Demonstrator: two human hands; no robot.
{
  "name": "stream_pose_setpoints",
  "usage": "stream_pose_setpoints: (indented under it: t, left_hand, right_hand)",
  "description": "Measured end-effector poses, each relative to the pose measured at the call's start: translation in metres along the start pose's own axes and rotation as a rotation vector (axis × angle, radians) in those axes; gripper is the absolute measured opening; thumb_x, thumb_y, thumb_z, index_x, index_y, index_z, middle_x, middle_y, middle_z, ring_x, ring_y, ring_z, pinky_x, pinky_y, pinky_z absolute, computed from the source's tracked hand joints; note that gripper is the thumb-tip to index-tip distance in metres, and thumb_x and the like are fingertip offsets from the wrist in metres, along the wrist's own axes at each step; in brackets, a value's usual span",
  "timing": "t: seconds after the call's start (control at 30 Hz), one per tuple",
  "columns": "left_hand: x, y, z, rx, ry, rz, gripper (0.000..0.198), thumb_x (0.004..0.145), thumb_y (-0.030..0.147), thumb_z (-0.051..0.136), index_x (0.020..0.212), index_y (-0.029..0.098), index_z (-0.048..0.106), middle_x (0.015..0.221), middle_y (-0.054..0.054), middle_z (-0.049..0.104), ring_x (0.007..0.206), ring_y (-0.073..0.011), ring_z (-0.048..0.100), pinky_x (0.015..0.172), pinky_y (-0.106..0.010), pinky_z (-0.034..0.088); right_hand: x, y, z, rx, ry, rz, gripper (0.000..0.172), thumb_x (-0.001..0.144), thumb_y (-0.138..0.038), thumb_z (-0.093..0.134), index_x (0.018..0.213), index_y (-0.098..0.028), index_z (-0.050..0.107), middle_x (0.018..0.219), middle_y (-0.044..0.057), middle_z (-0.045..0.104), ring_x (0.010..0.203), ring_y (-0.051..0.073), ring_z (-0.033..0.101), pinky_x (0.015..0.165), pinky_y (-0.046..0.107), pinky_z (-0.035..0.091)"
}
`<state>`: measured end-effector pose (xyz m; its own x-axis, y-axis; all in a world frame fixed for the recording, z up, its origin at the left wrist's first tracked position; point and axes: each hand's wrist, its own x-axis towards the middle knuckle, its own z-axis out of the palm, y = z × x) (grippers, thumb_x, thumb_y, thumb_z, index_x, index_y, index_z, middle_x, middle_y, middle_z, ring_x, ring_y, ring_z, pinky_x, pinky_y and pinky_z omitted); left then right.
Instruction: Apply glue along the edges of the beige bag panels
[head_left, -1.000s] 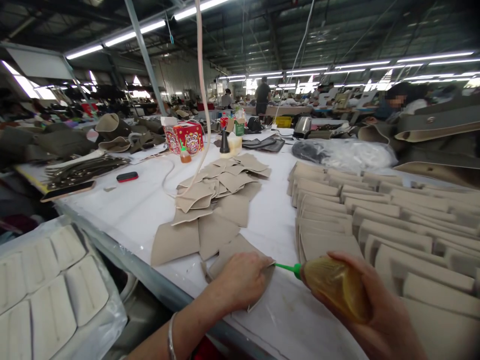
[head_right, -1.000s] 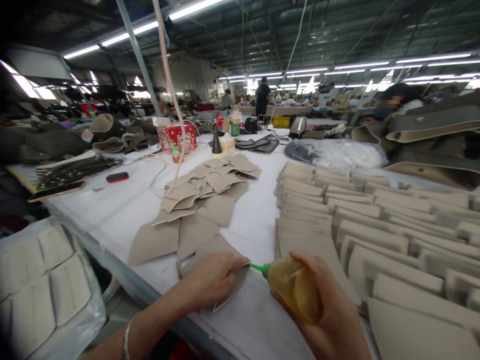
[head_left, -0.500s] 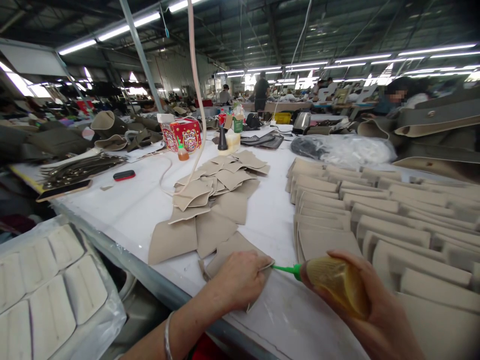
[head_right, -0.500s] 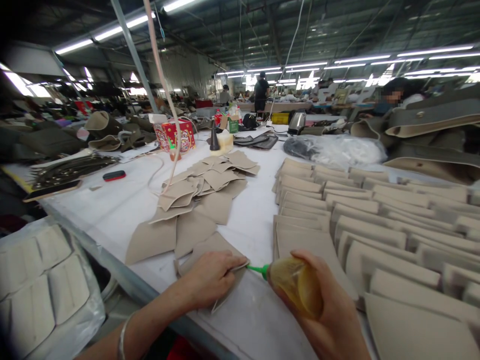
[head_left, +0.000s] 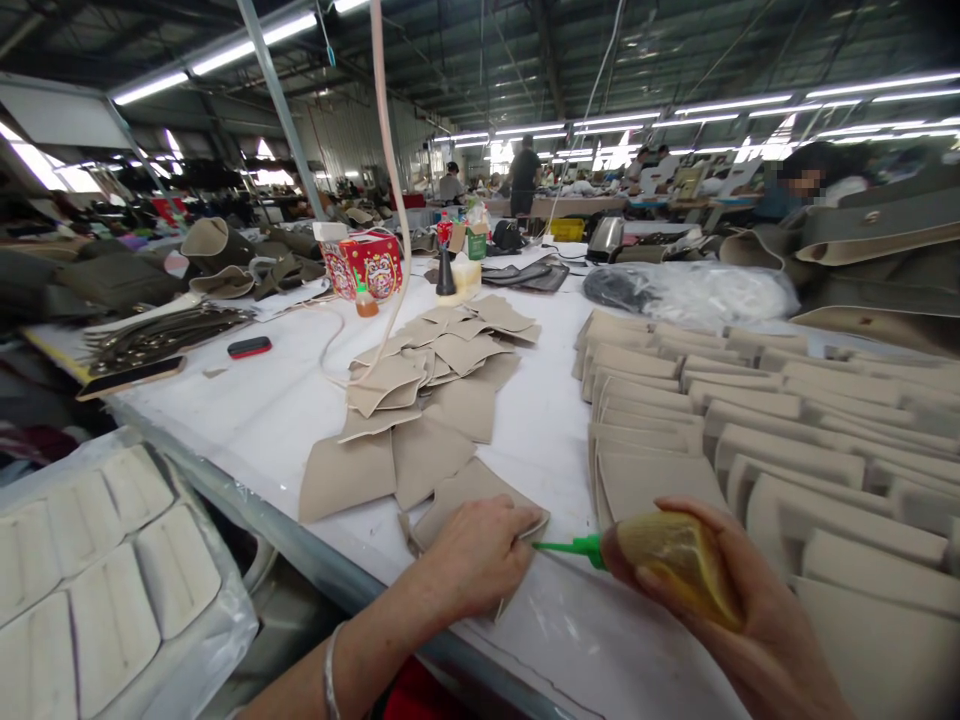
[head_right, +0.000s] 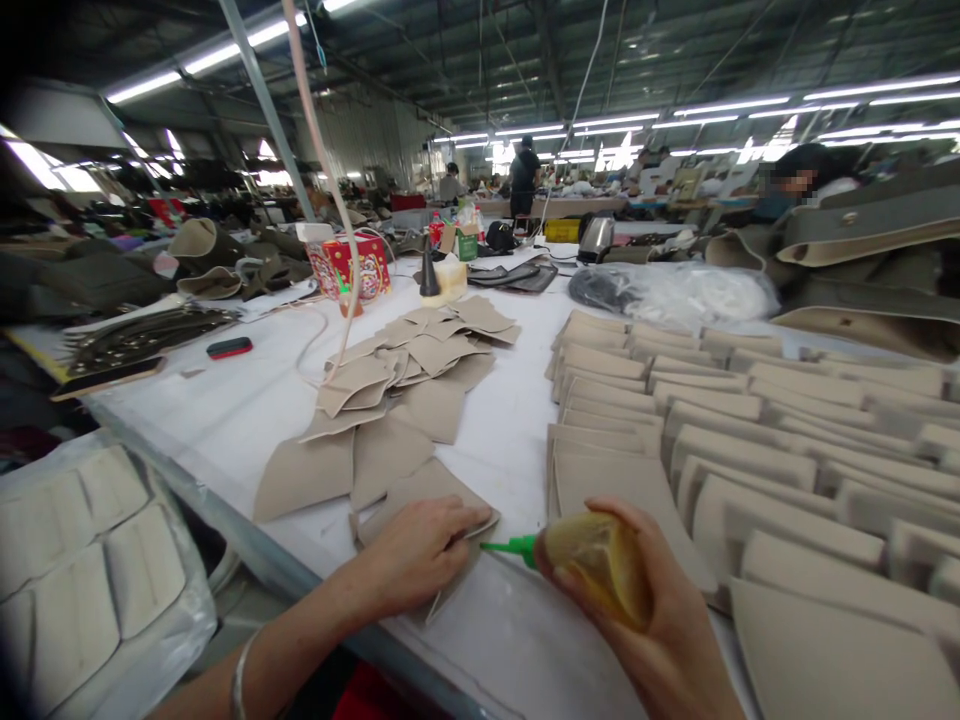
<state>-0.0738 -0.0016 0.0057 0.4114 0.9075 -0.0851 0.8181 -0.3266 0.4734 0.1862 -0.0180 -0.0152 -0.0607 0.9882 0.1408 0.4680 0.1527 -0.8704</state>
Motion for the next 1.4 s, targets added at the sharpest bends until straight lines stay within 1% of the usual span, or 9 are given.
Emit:
stream_pose_setpoints:
  t: [0.1,0.23,0.43,0.57,0.87,1.0,1.17,1.33,1.4]
  left_hand:
    - [-0.001,-0.003,0.001,-0.022,0.012,0.013,0.048,0.083,0.014,0.041,0.120,0.029,0.067,0.093,-0.004,0.068,0.089,-0.0246,0.066,0.079,-0.033,0.048]
    - [-0.002,-0.006,0.003,-0.040,0.011,0.019,0.049,0.086,0.015,0.040,0.126,0.029,0.064,0.097,-0.004,0.069,0.091,-0.0240,0.066,0.081,-0.032,0.048]
    - [-0.004,-0.007,0.005,-0.020,0.017,0.009,0.047,0.090,0.016,0.038,0.128,0.029,0.063,0.096,-0.003,0.068,0.091,-0.0235,0.066,0.081,-0.032,0.049]
    - [-0.006,-0.006,0.003,-0.007,-0.001,0.012,0.045,0.092,0.018,0.039,0.131,0.028,0.061,0.098,-0.003,0.067,0.092,-0.0231,0.065,0.083,-0.032,0.049]
    - [-0.008,-0.004,0.000,-0.051,-0.016,0.021,0.045,0.094,0.019,0.038,0.134,0.026,0.058,0.107,-0.004,0.067,0.099,-0.0226,0.064,0.089,-0.031,0.048]
    - [-0.008,-0.005,0.000,-0.062,-0.028,0.003,0.046,0.094,0.019,0.038,0.135,0.025,0.057,0.110,-0.004,0.067,0.101,-0.0219,0.064,0.091,-0.031,0.048]
    - [-0.009,-0.005,0.002,-0.067,-0.024,0.007,0.046,0.094,0.019,0.038,0.135,0.026,0.057,0.109,-0.004,0.067,0.101,-0.0219,0.063,0.091,-0.031,0.048]
    - [-0.009,-0.004,0.002,-0.051,-0.011,0.002,0.046,0.093,0.019,0.037,0.134,0.025,0.057,0.106,-0.004,0.067,0.098,-0.0221,0.063,0.089,-0.032,0.049]
    - [-0.009,-0.004,0.002,-0.048,-0.012,0.000,0.045,0.094,0.019,0.037,0.134,0.025,0.057,0.105,-0.004,0.067,0.098,-0.0219,0.063,0.089,-0.032,0.049]
  right_hand:
    - [0.000,0.000,0.002,-0.003,0.044,0.034,0.062,0.081,-0.061,0.071,0.129,-0.029,0.051,0.115,0.005,0.068,0.097,0.028,0.068,0.076,0.029,0.057]
    - [-0.007,-0.002,0.007,0.045,-0.078,0.065,0.058,0.083,-0.062,0.069,0.126,-0.029,0.050,0.102,0.002,0.069,0.085,0.024,0.070,0.074,0.027,0.056]
    - [-0.014,-0.004,0.009,0.032,-0.002,0.086,0.060,0.081,-0.062,0.070,0.128,-0.030,0.050,0.111,0.003,0.068,0.093,0.025,0.069,0.079,0.026,0.055]
    - [-0.019,-0.007,0.012,0.049,-0.118,0.056,0.056,0.084,-0.060,0.069,0.126,-0.028,0.052,0.108,0.002,0.068,0.093,0.024,0.068,0.077,0.024,0.056]
    - [-0.027,-0.006,0.015,0.061,-0.149,0.075,0.057,0.082,-0.060,0.070,0.125,-0.027,0.053,0.113,0.004,0.067,0.097,0.027,0.068,0.077,0.026,0.057]
    - [-0.029,-0.012,0.018,0.022,0.000,0.111,0.057,0.081,-0.063,0.069,0.124,-0.029,0.054,0.106,0.002,0.068,0.089,0.025,0.068,0.079,0.028,0.055]
    - [-0.032,-0.019,0.022,0.103,-0.060,0.111,0.056,0.076,-0.060,0.072,0.118,-0.027,0.058,0.107,0.002,0.068,0.093,0.026,0.067,0.074,0.027,0.056]
    - [-0.032,-0.025,0.022,0.054,0.087,0.161,0.057,0.078,-0.062,0.070,0.122,-0.029,0.055,0.107,-0.001,0.067,0.089,0.023,0.066,0.080,0.027,0.051]
    - [-0.032,-0.025,0.023,0.052,0.044,0.131,0.058,0.075,-0.061,0.072,0.121,-0.027,0.057,0.108,0.001,0.067,0.089,0.024,0.067,0.077,0.026,0.053]
